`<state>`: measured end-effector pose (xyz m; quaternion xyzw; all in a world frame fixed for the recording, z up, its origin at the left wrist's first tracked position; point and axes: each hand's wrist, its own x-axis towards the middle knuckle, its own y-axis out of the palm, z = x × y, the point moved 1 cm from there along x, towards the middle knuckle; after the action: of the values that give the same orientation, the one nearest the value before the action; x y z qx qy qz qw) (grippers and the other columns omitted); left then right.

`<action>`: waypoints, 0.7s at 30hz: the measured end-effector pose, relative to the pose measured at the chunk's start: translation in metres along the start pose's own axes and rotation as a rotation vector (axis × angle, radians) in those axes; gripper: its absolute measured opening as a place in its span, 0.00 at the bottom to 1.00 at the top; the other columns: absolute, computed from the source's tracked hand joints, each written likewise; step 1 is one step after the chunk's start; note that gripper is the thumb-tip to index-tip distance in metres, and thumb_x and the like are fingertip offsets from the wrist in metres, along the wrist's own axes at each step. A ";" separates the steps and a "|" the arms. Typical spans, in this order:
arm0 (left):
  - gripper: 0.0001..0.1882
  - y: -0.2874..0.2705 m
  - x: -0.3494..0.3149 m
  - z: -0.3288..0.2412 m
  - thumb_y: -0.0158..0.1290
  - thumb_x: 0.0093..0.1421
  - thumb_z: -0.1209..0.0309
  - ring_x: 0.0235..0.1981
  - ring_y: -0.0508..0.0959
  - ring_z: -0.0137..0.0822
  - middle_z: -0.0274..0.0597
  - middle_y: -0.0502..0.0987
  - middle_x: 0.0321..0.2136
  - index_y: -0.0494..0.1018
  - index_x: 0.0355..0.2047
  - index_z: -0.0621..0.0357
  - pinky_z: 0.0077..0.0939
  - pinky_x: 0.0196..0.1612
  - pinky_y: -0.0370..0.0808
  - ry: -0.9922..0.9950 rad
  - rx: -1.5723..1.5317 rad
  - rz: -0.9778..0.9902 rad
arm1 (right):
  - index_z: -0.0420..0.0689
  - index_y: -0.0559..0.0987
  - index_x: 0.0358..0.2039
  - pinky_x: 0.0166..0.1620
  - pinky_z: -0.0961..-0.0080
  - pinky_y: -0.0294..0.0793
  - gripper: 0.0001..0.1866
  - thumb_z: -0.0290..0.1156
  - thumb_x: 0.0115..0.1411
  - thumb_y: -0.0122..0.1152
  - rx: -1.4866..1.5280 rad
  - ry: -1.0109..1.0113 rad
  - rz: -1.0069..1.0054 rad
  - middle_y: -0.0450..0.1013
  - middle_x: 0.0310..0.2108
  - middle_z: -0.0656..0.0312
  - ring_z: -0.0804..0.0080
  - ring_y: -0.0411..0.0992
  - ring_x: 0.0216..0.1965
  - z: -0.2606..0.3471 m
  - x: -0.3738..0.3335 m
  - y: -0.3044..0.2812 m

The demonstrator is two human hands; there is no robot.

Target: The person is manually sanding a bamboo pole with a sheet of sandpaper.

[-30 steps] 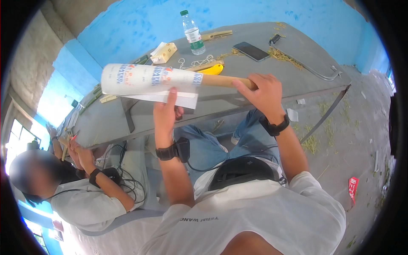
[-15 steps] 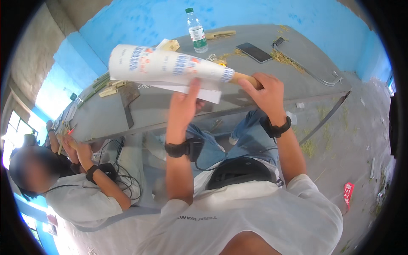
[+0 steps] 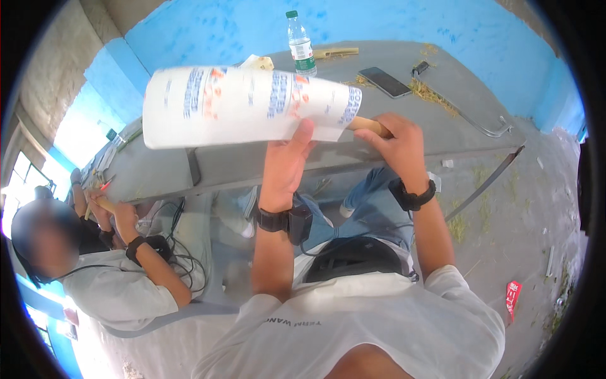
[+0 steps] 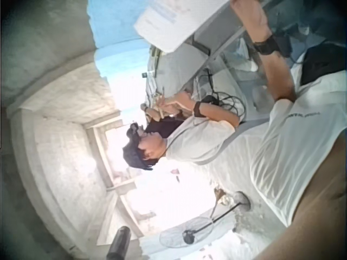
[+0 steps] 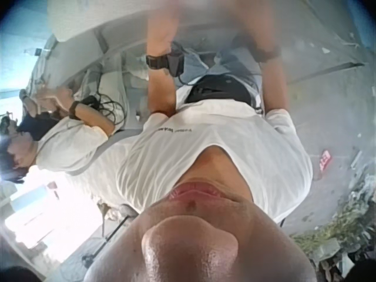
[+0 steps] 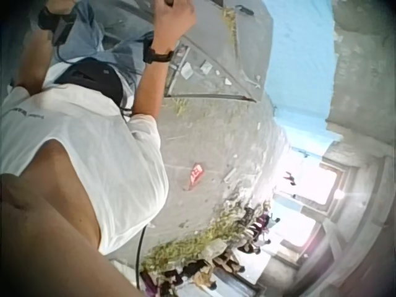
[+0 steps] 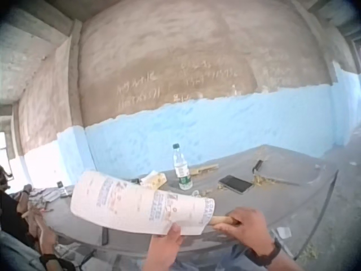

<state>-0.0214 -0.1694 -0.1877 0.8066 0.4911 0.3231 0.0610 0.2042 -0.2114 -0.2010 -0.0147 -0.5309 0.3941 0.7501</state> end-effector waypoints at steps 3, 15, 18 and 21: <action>0.32 0.006 0.003 0.004 0.58 0.71 0.61 0.61 0.75 0.41 0.44 0.72 0.61 0.60 0.68 0.60 0.46 0.63 0.75 0.067 -0.109 -0.009 | 0.43 0.81 0.26 0.28 0.64 0.68 0.25 0.54 0.51 0.77 0.021 -0.020 0.008 0.72 0.20 0.58 0.56 0.70 0.23 0.001 0.000 0.000; 0.29 -0.017 0.008 0.005 0.59 0.70 0.58 0.52 0.80 0.36 0.43 0.77 0.55 0.67 0.63 0.61 0.34 0.53 0.79 -0.052 0.076 -0.137 | 0.44 0.84 0.30 0.33 0.64 0.70 0.22 0.51 0.51 0.77 -0.119 -0.036 0.133 0.76 0.21 0.59 0.56 0.72 0.24 0.001 0.000 0.005; 0.29 -0.022 0.003 0.000 0.61 0.69 0.57 0.50 0.81 0.36 0.43 0.78 0.53 0.68 0.62 0.62 0.34 0.52 0.80 -0.085 0.197 -0.148 | 0.45 0.79 0.22 0.30 0.65 0.67 0.26 0.57 0.51 0.75 -0.066 -0.119 0.022 0.71 0.16 0.61 0.58 0.70 0.20 0.001 -0.001 0.005; 0.28 -0.027 0.001 -0.002 0.62 0.68 0.58 0.49 0.81 0.37 0.45 0.79 0.52 0.70 0.60 0.64 0.35 0.51 0.82 -0.075 0.255 -0.136 | 0.45 0.78 0.22 0.30 0.64 0.66 0.26 0.56 0.51 0.76 -0.096 -0.149 0.000 0.70 0.16 0.61 0.58 0.69 0.20 0.000 -0.001 0.005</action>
<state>-0.0424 -0.1554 -0.1964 0.7842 0.5790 0.2230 -0.0017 0.2011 -0.2086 -0.2035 -0.0214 -0.6035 0.3681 0.7070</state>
